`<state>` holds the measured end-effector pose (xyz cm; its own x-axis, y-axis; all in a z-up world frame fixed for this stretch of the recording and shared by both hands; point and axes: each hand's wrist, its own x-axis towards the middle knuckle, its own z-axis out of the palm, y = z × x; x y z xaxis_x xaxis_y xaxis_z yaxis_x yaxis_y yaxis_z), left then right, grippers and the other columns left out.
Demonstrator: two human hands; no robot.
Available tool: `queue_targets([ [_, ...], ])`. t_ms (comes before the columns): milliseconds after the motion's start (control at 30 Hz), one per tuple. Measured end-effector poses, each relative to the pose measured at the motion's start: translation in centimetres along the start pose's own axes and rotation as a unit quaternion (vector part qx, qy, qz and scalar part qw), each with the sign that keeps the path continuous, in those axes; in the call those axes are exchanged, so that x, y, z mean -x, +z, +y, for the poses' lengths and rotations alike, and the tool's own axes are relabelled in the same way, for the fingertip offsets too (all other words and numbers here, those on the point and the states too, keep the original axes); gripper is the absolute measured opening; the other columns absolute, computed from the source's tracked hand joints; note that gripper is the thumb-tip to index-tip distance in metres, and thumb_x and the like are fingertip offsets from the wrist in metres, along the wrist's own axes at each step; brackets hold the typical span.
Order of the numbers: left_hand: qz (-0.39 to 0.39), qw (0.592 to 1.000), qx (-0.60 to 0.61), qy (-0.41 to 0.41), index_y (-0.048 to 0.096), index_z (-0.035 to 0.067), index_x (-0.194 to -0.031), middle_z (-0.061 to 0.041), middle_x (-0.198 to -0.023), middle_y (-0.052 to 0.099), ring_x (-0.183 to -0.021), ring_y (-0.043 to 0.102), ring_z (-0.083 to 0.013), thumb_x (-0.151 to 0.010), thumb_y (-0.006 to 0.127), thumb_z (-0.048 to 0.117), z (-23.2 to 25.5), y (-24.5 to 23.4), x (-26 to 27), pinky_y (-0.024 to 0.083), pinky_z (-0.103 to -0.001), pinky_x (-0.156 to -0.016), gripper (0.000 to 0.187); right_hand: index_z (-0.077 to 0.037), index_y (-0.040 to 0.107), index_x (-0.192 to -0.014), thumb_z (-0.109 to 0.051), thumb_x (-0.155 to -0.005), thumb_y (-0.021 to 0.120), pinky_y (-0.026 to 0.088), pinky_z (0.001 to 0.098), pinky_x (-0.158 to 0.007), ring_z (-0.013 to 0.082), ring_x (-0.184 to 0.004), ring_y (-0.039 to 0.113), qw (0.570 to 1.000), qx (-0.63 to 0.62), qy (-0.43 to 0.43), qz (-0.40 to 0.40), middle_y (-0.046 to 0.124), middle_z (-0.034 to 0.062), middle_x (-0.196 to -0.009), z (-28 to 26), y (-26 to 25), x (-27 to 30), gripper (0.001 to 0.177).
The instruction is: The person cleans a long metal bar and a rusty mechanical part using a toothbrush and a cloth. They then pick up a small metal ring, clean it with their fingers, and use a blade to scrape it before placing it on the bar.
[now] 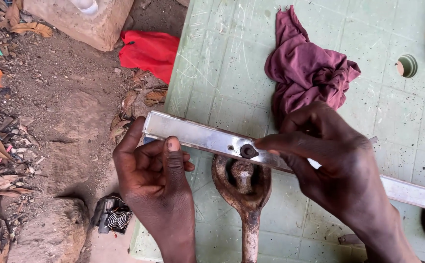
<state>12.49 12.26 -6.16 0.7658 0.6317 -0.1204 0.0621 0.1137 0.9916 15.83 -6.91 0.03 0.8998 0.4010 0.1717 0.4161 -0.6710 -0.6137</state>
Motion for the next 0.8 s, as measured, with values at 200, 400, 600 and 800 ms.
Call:
queue_targets([
  [200, 0.012, 1.0, -0.014, 0.009, 0.051, 0.005, -0.142, -0.004, -0.083, 0.063, -0.062, 0.062, -0.0123, -0.099, 0.066, 0.008, -0.2, 0.2, 0.0, 0.058, -0.024, -0.056, 0.045, -0.012, 0.077, -0.117, 0.0, -0.094, 0.071, 0.046, 0.0303, -0.064, 0.0203, -0.085, 0.057, 0.996, -0.017, -0.065, -0.057, 0.054, 0.0065, -0.1, 0.8, 0.8, -0.9, 0.026],
  [400, 0.015, 1.0, -0.025, -0.004, 0.052, 0.006, -0.141, -0.004, -0.085, 0.064, -0.062, 0.062, -0.0113, -0.099, 0.065, 0.01, 0.1, 0.3, 0.0, 0.058, -0.023, -0.056, 0.045, -0.026, 0.074, -0.127, -0.002, -0.095, 0.066, 0.046, 0.0319, -0.065, 0.0203, -0.081, 0.055, 0.993, 0.038, -0.049, -0.101, 0.054, 0.0037, -0.1, 1.3, 0.6, -0.7, 0.04],
  [600, 0.011, 1.0, -0.021, 0.006, 0.051, 0.005, -0.142, -0.003, -0.082, 0.063, -0.062, 0.061, -0.0102, -0.099, 0.065, 0.01, 0.0, 0.3, 0.0, 0.057, -0.022, -0.056, 0.045, -0.017, 0.074, -0.118, 0.019, -0.082, 0.058, 0.045, 0.0362, -0.053, 0.0247, -0.075, 0.057, 0.986, 0.071, -0.083, -0.129, 0.052, 0.0087, -0.102, -0.1, -0.2, -2.2, 0.054],
  [800, -0.004, 1.0, -0.009, 0.01, 0.048, 0.002, -0.142, -0.006, -0.084, 0.062, -0.065, 0.062, -0.0115, -0.1, 0.064, 0.006, 0.2, 0.2, 0.0, 0.057, -0.024, -0.058, 0.046, -0.021, 0.065, -0.109, 0.016, -0.083, 0.051, 0.054, 0.049, -0.058, 0.0323, -0.095, 0.056, 0.949, 0.125, -0.039, -0.286, 0.055, 0.0121, -0.11, -0.9, -0.1, -3.9, 0.047],
])
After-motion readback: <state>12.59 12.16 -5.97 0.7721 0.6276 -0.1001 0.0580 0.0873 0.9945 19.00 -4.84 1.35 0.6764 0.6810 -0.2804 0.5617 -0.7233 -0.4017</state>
